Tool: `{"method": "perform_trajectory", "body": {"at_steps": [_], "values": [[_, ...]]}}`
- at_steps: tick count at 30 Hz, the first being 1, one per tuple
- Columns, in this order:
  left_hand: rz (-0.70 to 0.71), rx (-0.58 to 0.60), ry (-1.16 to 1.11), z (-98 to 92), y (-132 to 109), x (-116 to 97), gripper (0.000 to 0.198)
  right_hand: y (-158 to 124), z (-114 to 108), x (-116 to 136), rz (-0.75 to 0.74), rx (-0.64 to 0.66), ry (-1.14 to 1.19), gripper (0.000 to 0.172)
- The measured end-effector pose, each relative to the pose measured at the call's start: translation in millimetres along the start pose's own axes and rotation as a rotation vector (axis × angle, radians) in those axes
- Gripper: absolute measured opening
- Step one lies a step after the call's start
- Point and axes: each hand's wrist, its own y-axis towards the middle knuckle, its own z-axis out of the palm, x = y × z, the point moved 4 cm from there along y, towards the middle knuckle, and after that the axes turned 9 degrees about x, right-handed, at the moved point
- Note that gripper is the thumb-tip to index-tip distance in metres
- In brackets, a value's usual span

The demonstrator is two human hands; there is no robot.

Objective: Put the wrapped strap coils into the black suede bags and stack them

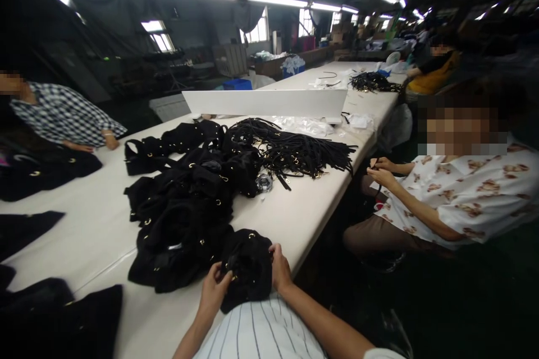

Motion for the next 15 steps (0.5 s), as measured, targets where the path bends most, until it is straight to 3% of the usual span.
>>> {"method": "perform_trajectory", "body": {"at_steps": [3, 6, 10, 15], "values": [[-0.015, -0.011, -0.020, 0.7, 1, 3, 0.053, 9, -4, -12, 0.112, -0.027, 0.133, 0.032], [-0.002, 0.000, -0.042, 1.7, 3, 1, 0.053, 23, 0, -11, 0.134, 0.026, 0.214, 0.029], [0.046, 0.043, -0.028, 5.8, 4, -12, 0.041, 27, 15, 12, 0.068, 0.140, 0.259, 0.027], [0.145, 0.158, 0.072, 21.0, -3, -38, 0.028, 0, 38, 54, -0.116, 0.328, 0.186, 0.023]]}}
